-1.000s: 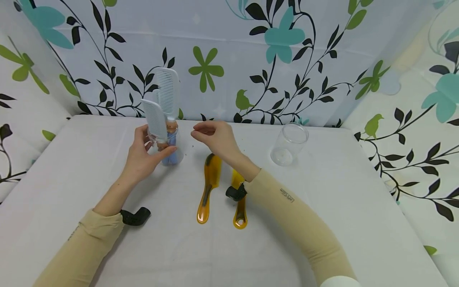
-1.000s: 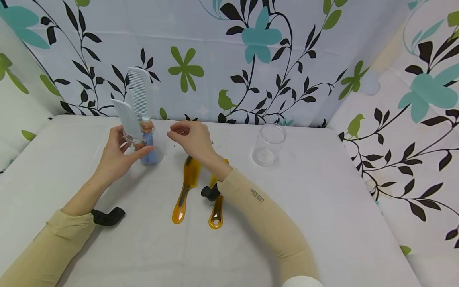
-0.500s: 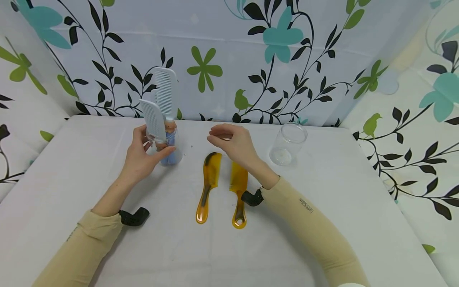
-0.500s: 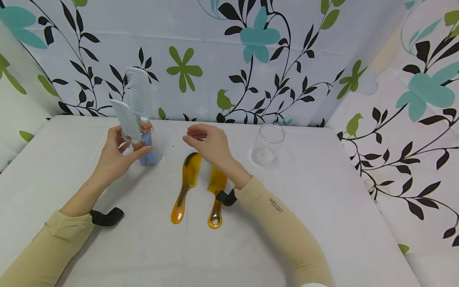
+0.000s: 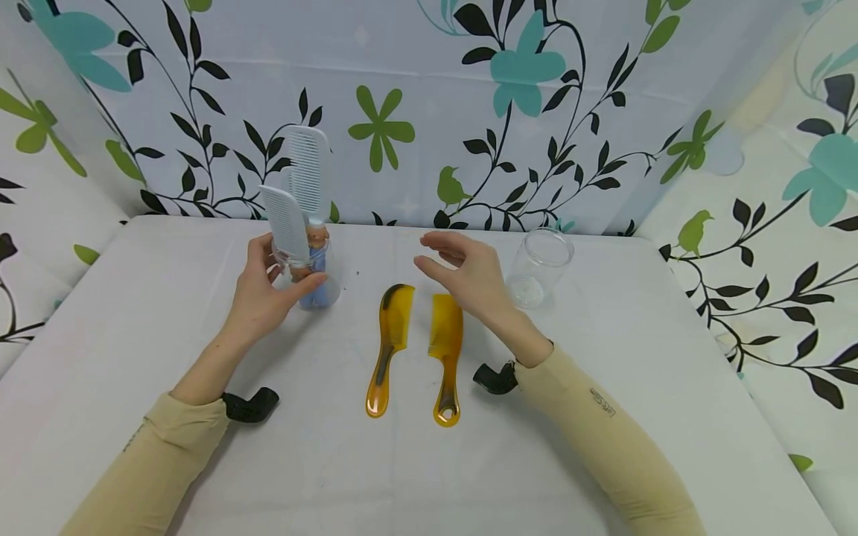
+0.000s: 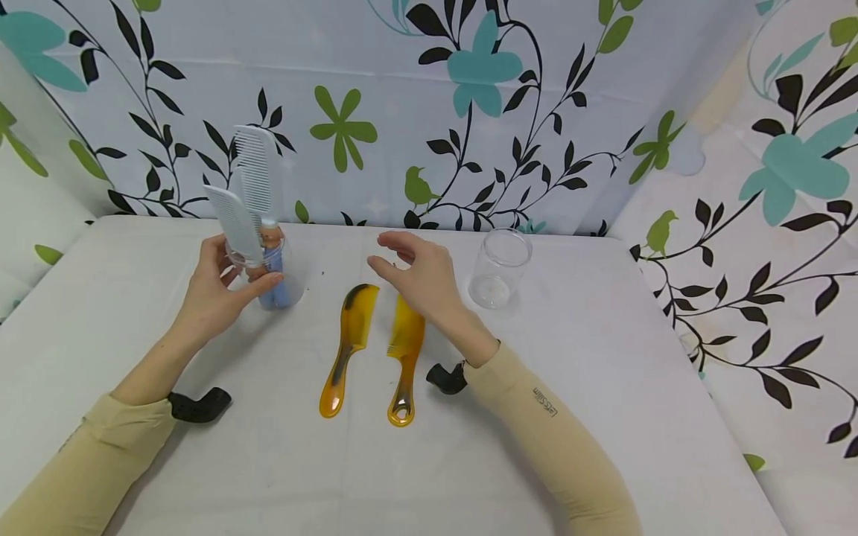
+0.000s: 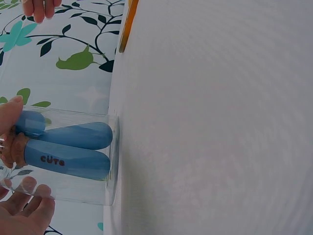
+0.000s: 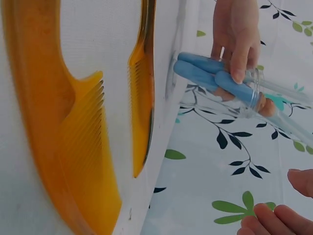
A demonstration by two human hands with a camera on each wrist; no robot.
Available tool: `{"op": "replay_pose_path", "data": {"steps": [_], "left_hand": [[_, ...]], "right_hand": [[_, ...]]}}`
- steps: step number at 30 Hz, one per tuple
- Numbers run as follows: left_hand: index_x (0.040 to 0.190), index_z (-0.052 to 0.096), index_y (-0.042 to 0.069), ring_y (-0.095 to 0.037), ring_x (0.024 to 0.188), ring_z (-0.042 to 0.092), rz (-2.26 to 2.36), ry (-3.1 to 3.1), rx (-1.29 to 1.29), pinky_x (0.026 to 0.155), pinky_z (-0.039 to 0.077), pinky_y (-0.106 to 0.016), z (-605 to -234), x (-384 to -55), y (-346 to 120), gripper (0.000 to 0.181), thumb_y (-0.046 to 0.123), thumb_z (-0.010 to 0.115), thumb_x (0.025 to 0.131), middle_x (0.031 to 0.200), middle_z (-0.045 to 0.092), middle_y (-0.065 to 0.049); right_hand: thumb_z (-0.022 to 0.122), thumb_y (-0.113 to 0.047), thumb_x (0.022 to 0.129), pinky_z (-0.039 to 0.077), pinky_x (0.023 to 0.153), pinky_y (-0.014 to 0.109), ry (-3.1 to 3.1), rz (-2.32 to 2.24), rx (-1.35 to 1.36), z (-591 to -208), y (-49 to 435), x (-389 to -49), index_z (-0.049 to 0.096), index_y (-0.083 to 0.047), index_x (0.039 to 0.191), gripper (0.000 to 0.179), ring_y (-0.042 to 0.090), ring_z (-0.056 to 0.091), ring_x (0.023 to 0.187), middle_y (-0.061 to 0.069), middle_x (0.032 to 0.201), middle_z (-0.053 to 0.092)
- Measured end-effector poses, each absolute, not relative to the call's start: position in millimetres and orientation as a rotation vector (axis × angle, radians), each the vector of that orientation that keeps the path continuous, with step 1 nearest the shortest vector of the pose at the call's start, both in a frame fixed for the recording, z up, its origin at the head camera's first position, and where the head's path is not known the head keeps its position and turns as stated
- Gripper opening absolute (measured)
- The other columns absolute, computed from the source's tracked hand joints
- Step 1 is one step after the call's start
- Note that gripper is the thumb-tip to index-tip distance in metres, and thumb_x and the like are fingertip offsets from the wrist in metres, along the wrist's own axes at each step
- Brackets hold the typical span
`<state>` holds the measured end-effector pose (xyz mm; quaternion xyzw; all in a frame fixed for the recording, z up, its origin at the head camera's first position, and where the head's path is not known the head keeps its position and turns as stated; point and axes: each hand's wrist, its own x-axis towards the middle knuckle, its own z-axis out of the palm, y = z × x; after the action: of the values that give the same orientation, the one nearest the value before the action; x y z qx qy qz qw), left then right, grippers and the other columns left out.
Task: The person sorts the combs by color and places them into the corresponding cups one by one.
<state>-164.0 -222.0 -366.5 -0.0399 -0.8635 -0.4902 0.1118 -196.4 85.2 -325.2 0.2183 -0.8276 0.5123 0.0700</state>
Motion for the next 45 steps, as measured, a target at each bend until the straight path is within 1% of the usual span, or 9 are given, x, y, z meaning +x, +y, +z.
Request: {"op": "replay_pose_path", "data": {"steps": [14, 18, 30, 34, 38, 40, 45], "left_hand": [[0.153, 0.017, 0.006, -0.039, 0.144, 0.032, -1.454, -2.537, -0.116, 0.121, 0.028, -0.057, -366.4, -164.6, -222.4, 0.09, 0.03, 0.076, 0.089, 0.154, 0.033, -0.023], [0.152, 0.017, 0.006, -0.04, 0.144, 0.032, -1.454, -2.539, -0.113, 0.121, 0.028, -0.057, -365.2, -164.4, -221.7, 0.09, 0.03, 0.076, 0.089, 0.154, 0.033, -0.023], [0.153, 0.016, 0.006, -0.039, 0.144, 0.032, -1.455, -2.544, -0.103, 0.121, 0.028, -0.057, -365.8, -164.5, -222.1, 0.092, 0.031, 0.077, 0.089, 0.154, 0.033, -0.022], [0.153, 0.017, 0.006, -0.039, 0.144, 0.032, -1.446, -2.547, -0.098, 0.121, 0.028, -0.057, -365.2, -164.2, -221.3, 0.091, 0.032, 0.077, 0.089, 0.154, 0.033, -0.023], [0.153, 0.017, 0.007, -0.039, 0.143, 0.032, -1.446, -2.543, -0.102, 0.121, 0.028, -0.057, -365.2, -164.2, -221.1, 0.09, 0.031, 0.077, 0.089, 0.153, 0.034, -0.023], [0.153, 0.018, 0.007, -0.039, 0.143, 0.032, -1.453, -2.538, -0.102, 0.121, 0.028, -0.056, -365.4, -164.1, -221.2, 0.09, 0.03, 0.077, 0.089, 0.153, 0.034, -0.022], [0.152, 0.018, 0.008, -0.039, 0.144, 0.032, -1.464, -2.54, -0.1, 0.121, 0.027, -0.056, -365.2, -164.6, -221.4, 0.09, 0.031, 0.077, 0.089, 0.154, 0.034, -0.021]], "right_hand": [[0.078, -0.019, 0.088, 0.045, 0.111, 0.026, -2.389, 1.414, 0.638, -313.7, 114.9, -187.8, 0.063, -0.007, 0.132, 0.048, 0.018, 0.057, 0.129, 0.005, 0.134, 0.064], [0.079, -0.019, 0.087, 0.043, 0.113, 0.029, -2.368, 1.357, 0.625, -308.2, 123.7, -185.8, 0.062, -0.007, 0.134, 0.051, 0.02, 0.055, 0.131, 0.005, 0.136, 0.063], [0.079, -0.021, 0.087, 0.04, 0.116, 0.034, -2.355, 1.326, 0.491, -302.8, 157.1, -187.9, 0.062, -0.01, 0.135, 0.052, 0.018, 0.052, 0.135, 0.003, 0.139, 0.061], [0.078, -0.026, 0.087, 0.035, 0.12, 0.037, -2.413, 1.287, 0.394, -303.0, 171.7, -188.6, 0.056, -0.015, 0.142, 0.06, 0.018, 0.046, 0.14, 0.0, 0.145, 0.056], [0.078, -0.034, 0.086, 0.028, 0.122, 0.05, -2.479, 1.259, 0.299, -307.8, 185.5, -191.1, 0.045, -0.02, 0.15, 0.074, 0.021, 0.035, 0.146, -0.002, 0.155, 0.045], [0.079, -0.037, 0.086, 0.025, 0.123, 0.054, -2.503, 1.251, 0.262, -311.4, 191.6, -193.8, 0.038, -0.022, 0.154, 0.081, 0.022, 0.03, 0.149, -0.002, 0.159, 0.039], [0.078, -0.043, 0.085, 0.021, 0.125, 0.051, -2.544, 1.274, 0.179, -320.3, 204.5, -201.9, 0.03, -0.023, 0.158, 0.09, 0.019, 0.023, 0.152, -0.003, 0.162, 0.032]]}}
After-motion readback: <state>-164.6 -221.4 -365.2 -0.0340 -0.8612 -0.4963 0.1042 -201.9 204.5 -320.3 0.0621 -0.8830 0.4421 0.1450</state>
